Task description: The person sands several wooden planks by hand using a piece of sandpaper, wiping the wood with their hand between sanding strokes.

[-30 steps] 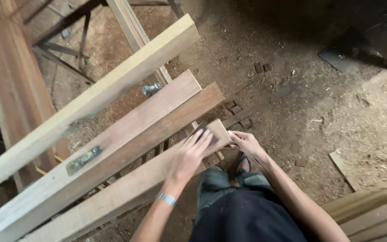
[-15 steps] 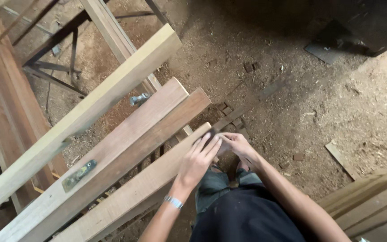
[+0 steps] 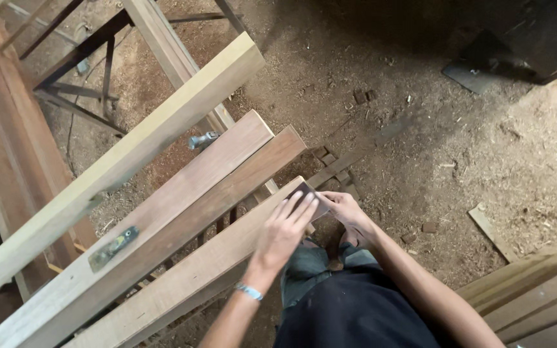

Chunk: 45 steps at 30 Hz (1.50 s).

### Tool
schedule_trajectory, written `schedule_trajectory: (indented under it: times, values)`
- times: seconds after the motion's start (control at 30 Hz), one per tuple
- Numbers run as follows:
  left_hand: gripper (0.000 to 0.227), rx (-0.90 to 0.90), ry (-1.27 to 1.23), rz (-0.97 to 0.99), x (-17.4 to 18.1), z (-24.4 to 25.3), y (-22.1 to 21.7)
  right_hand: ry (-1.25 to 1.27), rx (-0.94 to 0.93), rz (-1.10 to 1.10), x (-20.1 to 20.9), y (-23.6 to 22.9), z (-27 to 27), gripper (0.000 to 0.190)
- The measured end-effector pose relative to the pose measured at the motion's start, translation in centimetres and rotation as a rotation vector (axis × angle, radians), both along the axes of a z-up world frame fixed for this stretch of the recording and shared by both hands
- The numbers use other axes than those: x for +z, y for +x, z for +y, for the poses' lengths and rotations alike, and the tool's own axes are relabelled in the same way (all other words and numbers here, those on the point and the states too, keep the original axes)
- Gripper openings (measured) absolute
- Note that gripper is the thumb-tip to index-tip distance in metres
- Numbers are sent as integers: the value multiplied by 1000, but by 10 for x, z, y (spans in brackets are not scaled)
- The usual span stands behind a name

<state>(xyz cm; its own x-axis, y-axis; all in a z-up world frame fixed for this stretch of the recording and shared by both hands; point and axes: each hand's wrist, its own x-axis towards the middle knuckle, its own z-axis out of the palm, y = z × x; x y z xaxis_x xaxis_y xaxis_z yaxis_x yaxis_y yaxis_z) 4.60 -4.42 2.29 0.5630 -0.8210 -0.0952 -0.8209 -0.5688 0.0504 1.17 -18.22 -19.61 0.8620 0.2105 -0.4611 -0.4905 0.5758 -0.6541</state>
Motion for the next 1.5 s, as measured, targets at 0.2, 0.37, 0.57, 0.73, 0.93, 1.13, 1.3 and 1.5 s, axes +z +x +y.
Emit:
schedule_trajectory:
  times: [0.2, 0.37, 0.57, 0.73, 0.93, 1.13, 1.3, 1.5]
  values:
    - [53, 110, 97, 68, 40, 84, -4, 45, 14, 152, 27, 2, -10, 39]
    - [58, 139, 45, -7, 14, 54, 7, -23, 16, 182, 34, 7, 0, 38]
    - [55, 175, -117, 80, -20, 6, 22, 78, -73, 34, -2, -2, 7, 36]
    - [54, 178, 63, 48, 36, 81, -13, 111, -61, 79, 3, 5, 4, 38]
    - [56, -8, 201, -155, 27, 56, -7, 67, -49, 71, 14, 4, 0, 40]
    - [53, 56, -41, 43, 4, 9, -5, 70, -81, 30, 8, -1, -1, 39]
    - [54, 91, 101, 3, 55, 98, -31, 27, -29, 82, 3, -1, 0, 38]
    - [51, 71, 77, -124, 29, 68, -18, 44, -61, 89, -27, 1, 10, 36]
